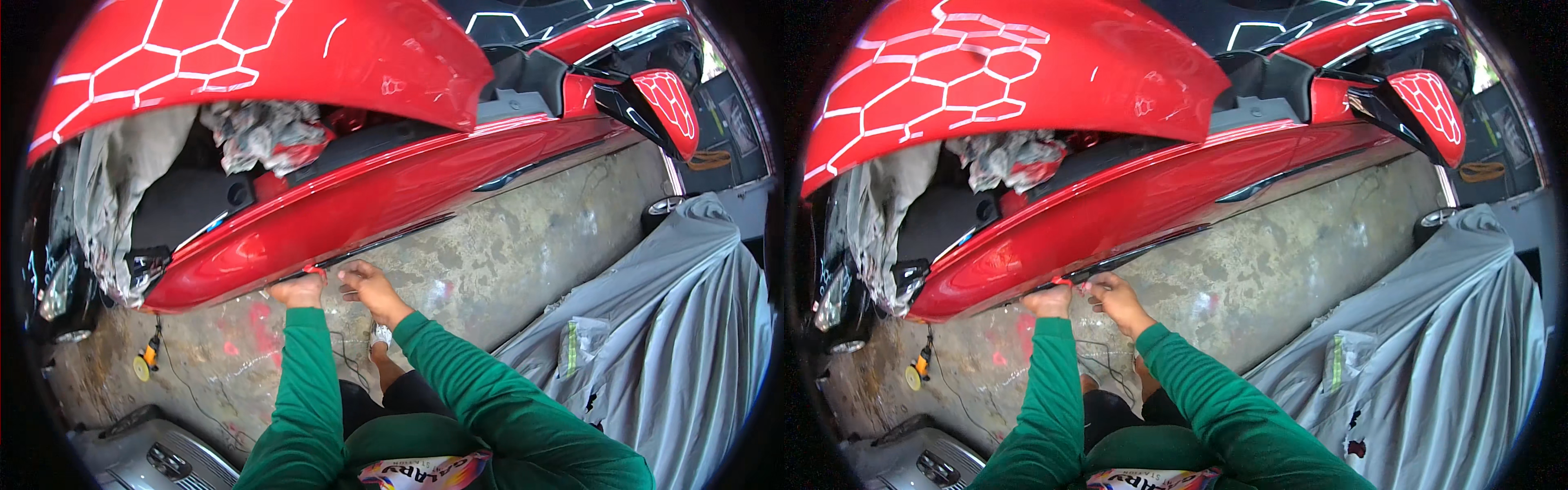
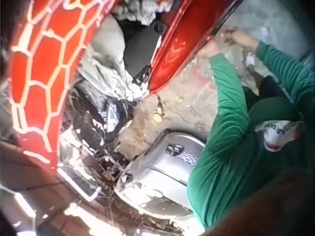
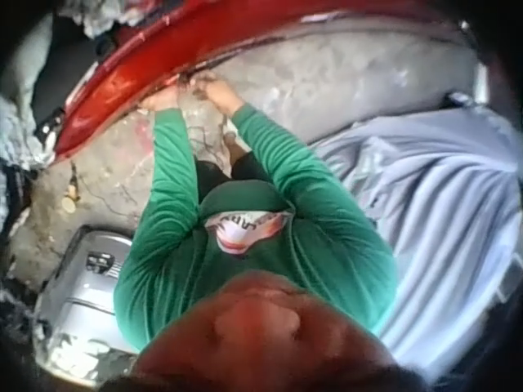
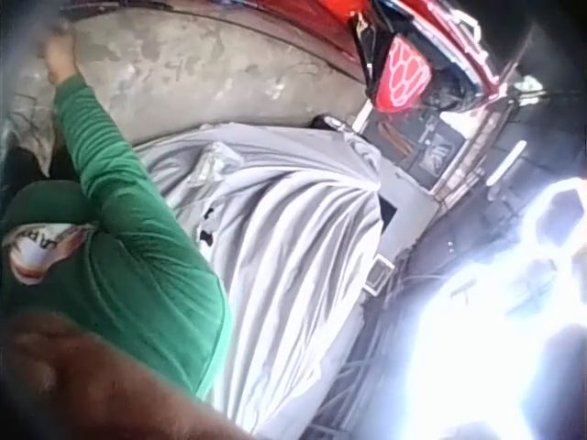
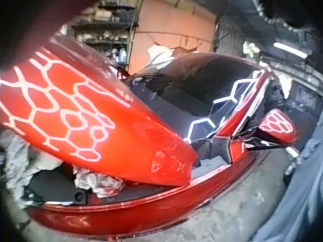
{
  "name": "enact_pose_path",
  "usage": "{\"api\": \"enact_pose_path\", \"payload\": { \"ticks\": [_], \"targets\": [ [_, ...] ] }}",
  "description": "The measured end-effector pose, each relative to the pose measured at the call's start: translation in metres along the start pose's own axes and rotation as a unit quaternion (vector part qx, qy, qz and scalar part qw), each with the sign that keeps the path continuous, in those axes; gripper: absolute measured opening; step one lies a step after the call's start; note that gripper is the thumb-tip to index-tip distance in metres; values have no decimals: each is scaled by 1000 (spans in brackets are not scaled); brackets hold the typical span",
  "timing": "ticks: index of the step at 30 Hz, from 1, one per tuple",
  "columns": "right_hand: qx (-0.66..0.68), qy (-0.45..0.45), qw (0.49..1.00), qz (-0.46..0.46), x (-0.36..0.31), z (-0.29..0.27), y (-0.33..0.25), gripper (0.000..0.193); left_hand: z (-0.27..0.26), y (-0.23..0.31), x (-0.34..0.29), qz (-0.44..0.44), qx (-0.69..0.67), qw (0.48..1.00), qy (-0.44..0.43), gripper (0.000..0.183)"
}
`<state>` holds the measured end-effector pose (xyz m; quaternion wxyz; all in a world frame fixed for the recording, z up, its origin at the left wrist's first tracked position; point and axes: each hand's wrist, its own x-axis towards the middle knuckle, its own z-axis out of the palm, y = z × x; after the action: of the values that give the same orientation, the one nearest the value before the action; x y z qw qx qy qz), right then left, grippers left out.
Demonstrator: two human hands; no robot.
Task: Installing a wheel arch trim piece on a car by applying and peeling adhesive tape.
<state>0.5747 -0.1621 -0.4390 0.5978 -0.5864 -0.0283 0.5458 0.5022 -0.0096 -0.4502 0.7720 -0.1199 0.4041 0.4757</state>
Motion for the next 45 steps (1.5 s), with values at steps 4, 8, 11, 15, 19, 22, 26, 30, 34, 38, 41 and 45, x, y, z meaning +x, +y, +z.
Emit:
{"api": "enact_pose_path", "payload": {
  "ticks": [4, 8, 11, 15, 19, 22, 26, 30, 34, 38, 41, 45],
  "targets": [
    [88, 96, 991, -14, -5, -56, -11, 55, -3, -16, 3, 31, 44, 998, -20, 60],
    [166, 155, 971, -67, -7, -103, -34, 90, -23, -39, -6, -18, 106, 994, -5, 51],
    [199, 143, 964, -103, -9, -118, -48, 95, -43, -47, -25, -102, 185, 976, 47, 36],
    [239, 129, 956, -112, -10, -130, -56, 103, -49, -38, -45, -98, 406, 904, -87, 26],
    [269, 101, 951, -112, -10, -138, -54, 106, -33, -32, -46, -132, 440, 878, -131, 18],
    [271, 82, 952, -116, -12, -141, -51, 104, -26, -39, -45, -142, 455, 868, -141, 17],
    [293, 77, 947, -110, -11, -141, -50, 100, -22, -56, -48, -134, 444, 871, -162, 25],
    [293, 73, 947, -113, -12, -141, -51, 103, -18, -68, -50, -128, 461, 867, -140, 27],
    [230, 112, 961, -104, -16, -139, -53, 96, -19, -68, -49, -138, 477, 853, -159, 38],
    [102, 99, 990, -18, -19, -107, -61, 73, -25, -61, -43, -122, 479, 859, -135, 25],
    [-224, 37, 968, -105, -33, -65, -60, 38, -28, -60, -36, -158, 476, 854, -140, 21],
    [-346, 131, 913, -171, -39, -27, -59, 34, -32, -57, -30, -169, 415, 877, -172, 24]
  ]
}}
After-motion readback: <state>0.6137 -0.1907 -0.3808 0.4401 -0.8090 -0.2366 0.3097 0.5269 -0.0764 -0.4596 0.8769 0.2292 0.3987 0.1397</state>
